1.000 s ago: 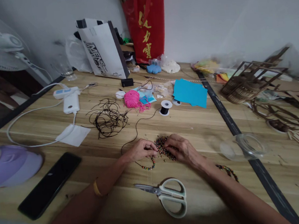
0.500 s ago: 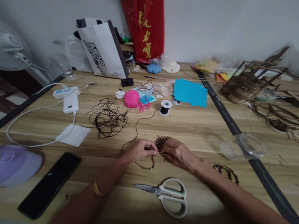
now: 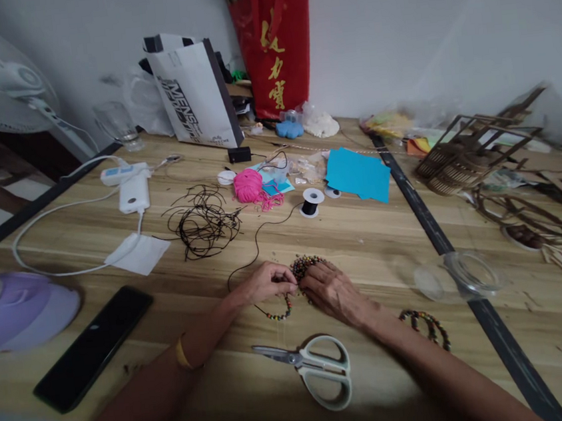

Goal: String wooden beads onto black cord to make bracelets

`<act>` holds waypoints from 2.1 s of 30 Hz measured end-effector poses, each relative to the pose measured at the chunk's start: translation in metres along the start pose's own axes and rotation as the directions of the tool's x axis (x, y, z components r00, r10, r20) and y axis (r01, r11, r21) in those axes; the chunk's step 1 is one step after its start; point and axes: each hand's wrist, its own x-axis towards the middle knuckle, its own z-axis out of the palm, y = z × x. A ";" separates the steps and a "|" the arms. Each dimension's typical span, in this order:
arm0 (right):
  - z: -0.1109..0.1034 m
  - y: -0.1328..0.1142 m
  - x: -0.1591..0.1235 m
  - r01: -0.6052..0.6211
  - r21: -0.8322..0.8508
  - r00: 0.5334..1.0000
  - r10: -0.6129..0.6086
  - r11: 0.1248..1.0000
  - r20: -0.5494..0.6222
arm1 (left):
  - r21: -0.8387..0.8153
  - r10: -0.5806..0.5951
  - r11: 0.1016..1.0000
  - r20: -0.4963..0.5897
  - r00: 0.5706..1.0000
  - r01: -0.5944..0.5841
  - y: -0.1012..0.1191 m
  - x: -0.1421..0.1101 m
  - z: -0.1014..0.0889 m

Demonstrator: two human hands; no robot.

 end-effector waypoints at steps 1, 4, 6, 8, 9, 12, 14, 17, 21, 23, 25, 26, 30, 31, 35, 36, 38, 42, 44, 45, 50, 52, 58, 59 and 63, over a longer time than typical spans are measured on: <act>-0.001 0.000 0.000 0.002 0.012 1.000 -0.002 1.000 -0.025 | 0.007 0.003 1.000 -0.001 1.000 -0.003 0.000 0.000 0.000; -0.002 0.001 0.001 0.001 0.119 0.996 0.009 0.993 -0.091 | 0.020 0.014 1.000 -0.010 1.000 -0.013 -0.002 0.001 0.000; -0.002 0.002 0.002 0.005 0.234 0.988 0.031 0.972 -0.151 | 0.015 0.010 1.000 -0.008 1.000 -0.010 -0.004 0.002 0.000; 0.000 0.003 0.002 0.006 0.344 0.975 0.071 0.939 -0.211 | 0.007 0.000 1.000 -0.007 1.000 0.000 -0.006 0.003 0.000; 0.001 0.003 0.002 0.002 0.388 0.967 0.096 0.922 -0.234 | 0.005 -0.004 1.000 -0.008 1.000 0.004 -0.007 0.003 0.000; 0.006 0.003 0.002 -0.013 0.470 0.950 0.158 0.882 -0.270 | 0.005 -0.006 1.000 -0.009 1.000 0.006 -0.006 0.002 0.000; 0.008 0.003 0.001 0.003 0.498 0.948 0.156 0.867 -0.278 | 0.007 -0.003 1.000 -0.007 1.000 0.003 -0.005 0.002 0.000; 0.010 0.002 0.001 0.028 0.513 0.952 0.134 0.858 -0.277 | 0.006 0.000 1.000 -0.007 1.000 0.000 -0.004 0.001 0.000; 0.010 0.000 0.001 0.029 0.516 0.949 0.138 0.856 -0.282 | 0.003 0.013 1.000 -0.008 1.000 -0.013 -0.005 0.002 0.000; 0.009 0.000 0.001 0.028 0.517 0.948 0.141 0.855 -0.284 | 0.000 0.017 1.000 -0.003 1.000 -0.017 -0.006 0.002 0.000; 0.009 -0.001 0.001 0.029 0.520 0.947 0.143 0.854 -0.288 | 0.005 0.023 1.000 -0.001 1.000 -0.023 -0.007 0.002 0.000; 0.009 -0.001 0.001 0.029 0.522 0.946 0.145 0.852 -0.289 | 0.009 0.025 1.000 0.001 1.000 -0.025 -0.008 0.002 0.000; 0.010 -0.001 0.001 0.013 0.536 0.943 0.169 0.844 -0.288 | 0.038 0.030 0.999 0.000 1.000 -0.030 -0.006 0.002 0.000; 0.011 -0.001 0.000 0.003 0.540 0.941 0.180 0.842 -0.287 | 0.044 0.033 0.998 -0.002 0.999 -0.033 -0.006 0.002 0.000; 0.012 -0.001 0.000 -0.005 0.556 0.938 0.196 0.831 -0.285 | 0.056 0.040 0.998 -0.014 0.999 -0.039 -0.004 0.001 0.000; 0.012 -0.001 0.000 0.001 0.557 0.940 0.188 0.831 -0.284 | 0.055 0.037 0.998 -0.015 0.999 -0.036 -0.003 0.001 0.000; 0.011 -0.001 0.001 0.014 0.555 0.944 0.172 0.832 -0.280 | 0.053 0.031 0.998 -0.013 0.999 -0.030 -0.004 0.001 0.000; 0.011 -0.001 0.001 0.026 0.551 0.948 0.154 0.834 -0.278 | 0.054 0.030 0.998 -0.001 1.000 -0.030 -0.005 0.002 0.000; 0.010 -0.001 0.001 0.031 0.552 0.949 0.149 0.833 -0.279 | 0.061 0.034 0.998 0.003 0.999 -0.034 -0.007 0.002 0.000; 0.010 -0.001 0.001 0.034 0.553 0.949 0.146 0.833 -0.278 | 0.067 0.037 0.997 0.003 0.999 -0.037 -0.007 0.002 0.000; 0.008 -0.002 0.001 0.026 0.548 0.951 0.148 0.836 -0.271 | 0.103 0.040 0.994 -0.011 0.999 -0.038 -0.007 0.001 0.000; 0.008 -0.002 0.001 0.025 0.548 0.952 0.147 0.836 -0.267 | 0.101 0.032 0.994 -0.010 0.999 -0.031 -0.006 0.001 0.000; 0.010 -0.001 0.001 0.024 0.542 0.957 0.138 0.840 -0.256 | 0.098 0.041 0.994 0.000 0.999 -0.040 -0.007 0.002 0.000; 0.010 -0.001 0.001 0.027 0.542 0.957 0.136 0.840 -0.258 | 0.103 0.041 0.994 -0.001 0.999 -0.040 -0.007 0.002 0.000; 0.010 -0.001 0.002 0.024 0.550 0.951 0.152 0.835 -0.271 | 0.138 0.046 0.990 -0.011 0.999 -0.044 -0.008 0.001 -0.001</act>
